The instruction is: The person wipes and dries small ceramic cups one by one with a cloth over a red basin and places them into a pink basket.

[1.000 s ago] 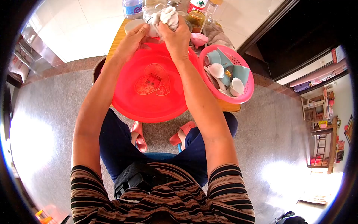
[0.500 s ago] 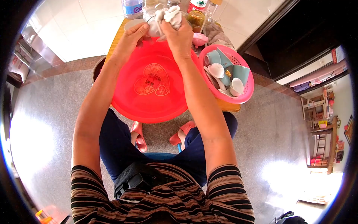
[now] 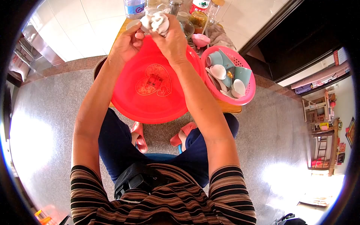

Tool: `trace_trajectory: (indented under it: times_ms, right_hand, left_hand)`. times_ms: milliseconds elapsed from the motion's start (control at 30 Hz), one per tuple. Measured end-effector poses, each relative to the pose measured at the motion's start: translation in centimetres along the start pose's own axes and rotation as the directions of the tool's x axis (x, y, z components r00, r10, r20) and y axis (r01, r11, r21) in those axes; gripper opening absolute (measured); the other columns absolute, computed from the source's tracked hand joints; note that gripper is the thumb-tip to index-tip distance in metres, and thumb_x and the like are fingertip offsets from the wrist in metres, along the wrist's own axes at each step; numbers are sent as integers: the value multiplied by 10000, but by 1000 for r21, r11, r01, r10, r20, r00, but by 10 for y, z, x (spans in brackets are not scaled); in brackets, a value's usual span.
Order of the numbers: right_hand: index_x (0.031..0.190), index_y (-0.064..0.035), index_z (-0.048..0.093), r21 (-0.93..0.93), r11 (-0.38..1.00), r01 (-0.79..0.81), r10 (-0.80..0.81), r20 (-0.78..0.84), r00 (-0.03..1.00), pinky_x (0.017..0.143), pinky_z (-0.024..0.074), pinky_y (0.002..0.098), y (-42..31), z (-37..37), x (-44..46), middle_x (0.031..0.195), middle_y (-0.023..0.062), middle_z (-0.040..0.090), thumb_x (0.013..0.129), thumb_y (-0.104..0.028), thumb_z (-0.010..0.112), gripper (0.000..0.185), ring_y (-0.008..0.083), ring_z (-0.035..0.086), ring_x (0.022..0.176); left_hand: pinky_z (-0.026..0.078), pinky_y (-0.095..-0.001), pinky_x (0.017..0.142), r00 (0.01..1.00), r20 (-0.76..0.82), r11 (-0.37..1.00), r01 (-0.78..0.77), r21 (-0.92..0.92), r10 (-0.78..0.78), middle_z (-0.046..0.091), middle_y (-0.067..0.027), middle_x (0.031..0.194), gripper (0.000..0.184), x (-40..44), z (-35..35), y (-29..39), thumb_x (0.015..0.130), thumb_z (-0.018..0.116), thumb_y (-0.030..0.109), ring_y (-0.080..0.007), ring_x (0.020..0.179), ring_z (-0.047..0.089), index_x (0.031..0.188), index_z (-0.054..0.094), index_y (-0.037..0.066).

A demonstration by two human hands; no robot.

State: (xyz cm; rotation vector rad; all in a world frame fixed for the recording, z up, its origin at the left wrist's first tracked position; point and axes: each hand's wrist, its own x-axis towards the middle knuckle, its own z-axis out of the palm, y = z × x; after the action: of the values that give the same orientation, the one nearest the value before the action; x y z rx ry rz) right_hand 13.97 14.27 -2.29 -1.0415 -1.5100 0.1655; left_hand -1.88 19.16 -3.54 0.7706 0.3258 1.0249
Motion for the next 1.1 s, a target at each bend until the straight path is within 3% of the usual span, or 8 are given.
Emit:
trace_trajectory:
  times_ms: [133,400,567,633,767,833,900,1100]
  right_hand:
    - [1071,-33,576,367,912,-185,181,45,982,752,479,300,7,-7,5,957,67,633,803,-226,691,349,155,604,860]
    - [977,4,621,413,890,-193,257,-106,961,723,466,302,19,-13,6,926,87,599,808,-250,678,311,165,577,819]
    - [970,-84,644,-247,966,74,-107,-124,987,711,489,378,1,-14,5,931,100,534,681,-291,733,366,284,601,837]
    - [971,-107,648,-258,959,121,-148,-91,985,709,491,389,-6,-10,3,951,85,547,665,-292,736,369,285,608,841]
    - [980,-76,641,-214,974,81,-107,-113,988,712,489,380,3,-13,7,945,99,592,702,-291,715,359,296,619,826]
    - [970,-37,633,131,985,-112,127,-115,985,714,486,367,11,-15,10,912,129,626,741,-282,696,341,291,624,819]
    - [958,-16,630,136,980,-143,158,-102,982,711,483,360,14,-14,8,894,148,644,773,-277,677,323,285,629,809]
    - [1002,-73,592,93,990,-105,109,-41,993,713,497,371,-5,1,-4,929,108,635,738,-284,697,355,283,636,816]
  left_hand:
    - [383,-177,493,993,119,994,-12,105,-1,621,32,855,153,-8,13,3,940,557,261,-44,732,590,974,567,112]
    - [418,-181,637,984,130,771,-178,611,124,651,38,1003,225,-7,22,-6,970,498,330,-48,906,600,1025,621,150]
    - [421,-181,648,974,133,630,-220,745,183,662,38,953,227,-1,16,-11,963,518,294,-45,889,600,1064,632,127]
    - [422,-182,647,969,129,537,-226,813,212,664,38,932,227,2,13,-15,959,527,282,-43,878,600,1071,634,116]
    - [404,-183,585,970,149,646,-241,724,194,656,40,912,225,-5,18,-11,939,566,268,-43,736,584,1070,634,98]
    - [392,-180,542,986,83,722,-164,672,148,648,44,894,211,-11,24,-5,932,577,264,-41,683,571,1047,636,97]
    - [342,-164,453,997,31,917,-75,392,69,606,44,803,178,-13,24,0,922,593,252,-20,618,536,964,620,81]
    - [329,-173,423,991,-133,999,-30,-16,28,537,40,691,93,-6,17,4,910,586,163,-14,565,504,894,567,74]
